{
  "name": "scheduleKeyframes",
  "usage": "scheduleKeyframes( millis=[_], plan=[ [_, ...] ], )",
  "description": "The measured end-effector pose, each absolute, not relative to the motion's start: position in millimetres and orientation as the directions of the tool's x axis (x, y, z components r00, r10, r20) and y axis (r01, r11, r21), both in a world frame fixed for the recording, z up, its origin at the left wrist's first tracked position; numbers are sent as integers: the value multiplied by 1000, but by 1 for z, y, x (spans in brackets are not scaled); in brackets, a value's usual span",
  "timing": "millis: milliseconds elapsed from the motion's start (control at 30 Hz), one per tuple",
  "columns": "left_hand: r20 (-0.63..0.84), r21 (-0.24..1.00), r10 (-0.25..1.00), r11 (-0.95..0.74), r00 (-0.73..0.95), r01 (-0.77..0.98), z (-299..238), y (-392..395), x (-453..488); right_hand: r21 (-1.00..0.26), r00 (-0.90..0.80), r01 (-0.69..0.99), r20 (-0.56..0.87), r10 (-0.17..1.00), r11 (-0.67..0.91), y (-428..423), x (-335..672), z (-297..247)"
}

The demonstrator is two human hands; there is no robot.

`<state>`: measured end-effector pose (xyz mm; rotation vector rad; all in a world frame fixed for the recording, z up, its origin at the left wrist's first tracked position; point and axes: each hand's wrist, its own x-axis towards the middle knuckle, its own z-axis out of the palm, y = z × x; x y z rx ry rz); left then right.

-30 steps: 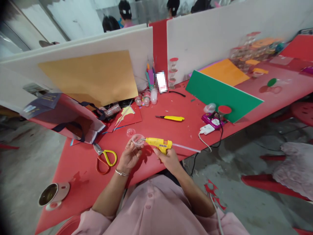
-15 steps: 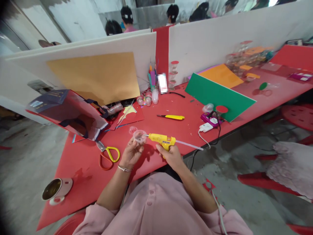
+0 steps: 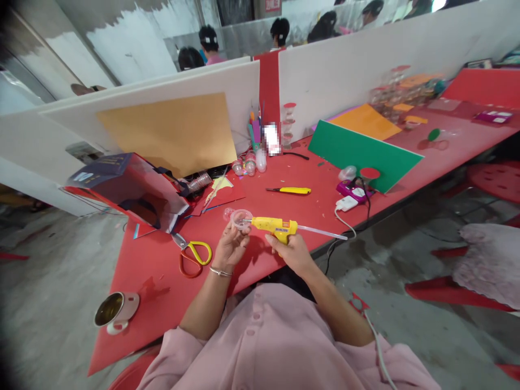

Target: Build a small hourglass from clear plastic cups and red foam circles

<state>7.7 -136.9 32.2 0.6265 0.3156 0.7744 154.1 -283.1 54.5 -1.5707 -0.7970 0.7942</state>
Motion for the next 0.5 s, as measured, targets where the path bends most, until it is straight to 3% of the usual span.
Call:
scheduleKeyframes(
  millis=[200,500],
  plan=[
    [-12,635,684,569,730,-523,35,-138,8,-989,571,37,-96,815,-142,-276,165,55],
    [-88,644,721,568,688,-513,38,-138,22,-990,489,-66,-144,861,-128,-275,183,43]
  ],
)
